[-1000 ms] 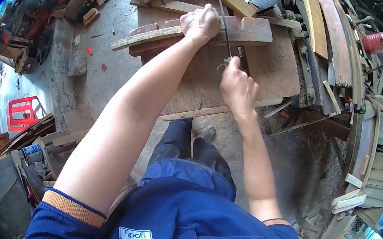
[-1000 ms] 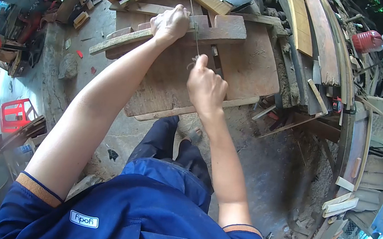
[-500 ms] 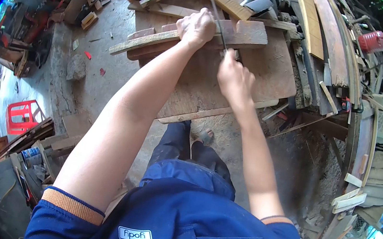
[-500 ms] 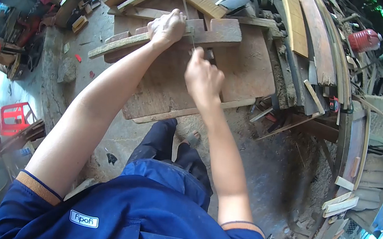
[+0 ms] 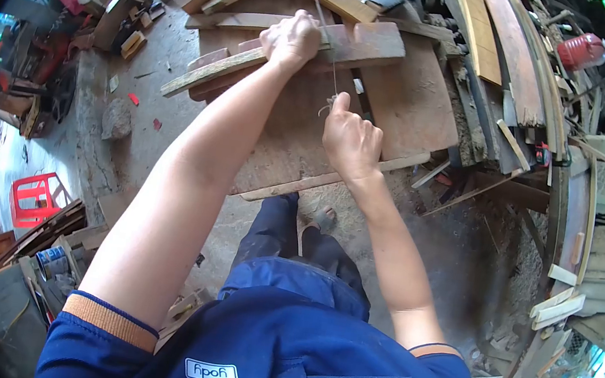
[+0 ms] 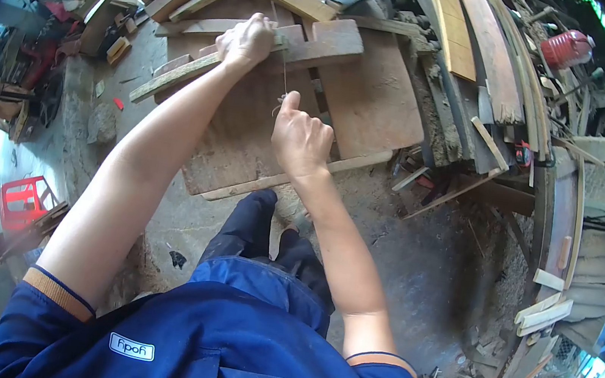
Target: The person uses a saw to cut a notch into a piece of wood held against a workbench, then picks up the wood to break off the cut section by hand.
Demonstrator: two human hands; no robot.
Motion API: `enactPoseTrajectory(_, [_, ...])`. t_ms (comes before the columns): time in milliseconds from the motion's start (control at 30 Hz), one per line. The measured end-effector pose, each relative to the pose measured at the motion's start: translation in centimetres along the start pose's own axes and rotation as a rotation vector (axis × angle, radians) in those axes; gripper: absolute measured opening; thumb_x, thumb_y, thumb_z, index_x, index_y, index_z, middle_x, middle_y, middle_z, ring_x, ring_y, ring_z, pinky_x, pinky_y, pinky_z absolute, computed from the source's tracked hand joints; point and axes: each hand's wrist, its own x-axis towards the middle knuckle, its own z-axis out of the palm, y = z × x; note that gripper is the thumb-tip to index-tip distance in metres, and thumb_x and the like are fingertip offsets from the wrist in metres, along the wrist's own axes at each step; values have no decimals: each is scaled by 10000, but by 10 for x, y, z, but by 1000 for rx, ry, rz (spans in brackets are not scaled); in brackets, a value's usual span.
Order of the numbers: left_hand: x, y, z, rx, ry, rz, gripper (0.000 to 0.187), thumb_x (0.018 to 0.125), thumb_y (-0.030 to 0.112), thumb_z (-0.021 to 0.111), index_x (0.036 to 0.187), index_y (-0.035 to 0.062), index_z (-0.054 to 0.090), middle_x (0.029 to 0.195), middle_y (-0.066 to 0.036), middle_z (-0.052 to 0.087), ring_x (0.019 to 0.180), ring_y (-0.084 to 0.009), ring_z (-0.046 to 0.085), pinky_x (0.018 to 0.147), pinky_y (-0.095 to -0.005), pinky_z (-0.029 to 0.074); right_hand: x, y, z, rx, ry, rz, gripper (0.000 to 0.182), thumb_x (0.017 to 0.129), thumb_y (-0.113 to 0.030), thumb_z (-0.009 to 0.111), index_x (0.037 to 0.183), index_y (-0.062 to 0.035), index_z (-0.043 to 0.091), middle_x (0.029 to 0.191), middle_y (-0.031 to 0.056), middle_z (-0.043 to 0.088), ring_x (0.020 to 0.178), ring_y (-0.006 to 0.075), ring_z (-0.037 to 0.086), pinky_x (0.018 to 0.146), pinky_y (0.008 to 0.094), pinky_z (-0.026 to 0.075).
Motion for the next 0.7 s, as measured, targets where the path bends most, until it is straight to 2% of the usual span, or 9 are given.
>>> enactPoseTrajectory(33, [1, 1, -1, 1, -13, -9, 430, 957, 355, 345, 1094, 119, 677, 1082, -186, 693, 1057, -358, 649, 904, -448, 459, 1, 3, 1, 12, 56, -4, 111, 902, -88, 465, 995, -28, 461, 690, 183, 687, 682, 346, 708, 576, 458, 557])
enactPoseTrajectory(233, [-5, 1, 3, 34, -28, 15, 431, 976, 366, 337, 1137, 108, 643, 1095, -206, 682, 1080, -365, 636, 924, -458, 444, -15, 13, -14, 63, 3, -16, 114, 927, -114, 436, 998, -32, 472, 708, 193, 689, 687, 354, 708, 576, 489, 550])
enactPoseTrajectory(367, [-5, 2, 5, 46, -39, -2, 434, 981, 367, 332, 1121, 106, 649, 1083, -199, 687, 1057, -365, 645, 908, -463, 448, 38, 9, -7, 81, 32, -7, 158, 909, -114, 441, 1017, -22, 512, 789, 198, 708, 754, 344, 716, 643, 458, 563])
enactPoseTrajectory(433, [-3, 2, 2, 49, -39, -9, 435, 981, 368, 331, 1113, 106, 652, 1077, -196, 690, 1050, -364, 648, 905, -463, 450, 68, 1, -1, 93, 64, -4, 168, 897, -107, 449, 1022, -17, 516, 778, 198, 707, 742, 348, 715, 632, 459, 563])
enactPoseTrajectory(567, [-5, 4, 3, 26, -20, -10, 429, 976, 359, 339, 1079, 103, 668, 1062, -199, 693, 1043, -361, 652, 899, -458, 459, 45, 8, -1, 66, 88, -22, 176, 910, -126, 443, 1032, -19, 512, 770, 209, 703, 732, 352, 714, 623, 461, 563])
enactPoseTrajectory(600, [-7, 3, 0, 27, -16, -2, 426, 975, 356, 342, 1073, 103, 670, 1057, -200, 694, 1040, -361, 654, 896, -457, 462, 24, 12, -4, 73, 27, 3, 182, 917, -137, 438, 1038, -21, 509, 764, 212, 700, 726, 354, 713, 617, 463, 562])
enactPoseTrajectory(633, [-3, 2, -2, 40, -102, -26, 427, 972, 392, 330, 1168, 140, 613, 1140, -191, 668, 1095, -387, 618, 945, -487, 438, 14, 12, -5, 80, -35, 29, 189, 925, -148, 433, 1045, -22, 506, 758, 216, 697, 719, 356, 712, 610, 465, 561])
enactPoseTrajectory(700, [-3, 1, -2, 37, -108, -24, 427, 976, 388, 323, 1163, 136, 613, 1129, -192, 671, 1086, -381, 624, 940, -487, 440, 19, 7, -5, 73, -34, 12, 193, 931, -156, 427, 1049, -24, 503, 759, 217, 697, 727, 358, 712, 624, 468, 562])
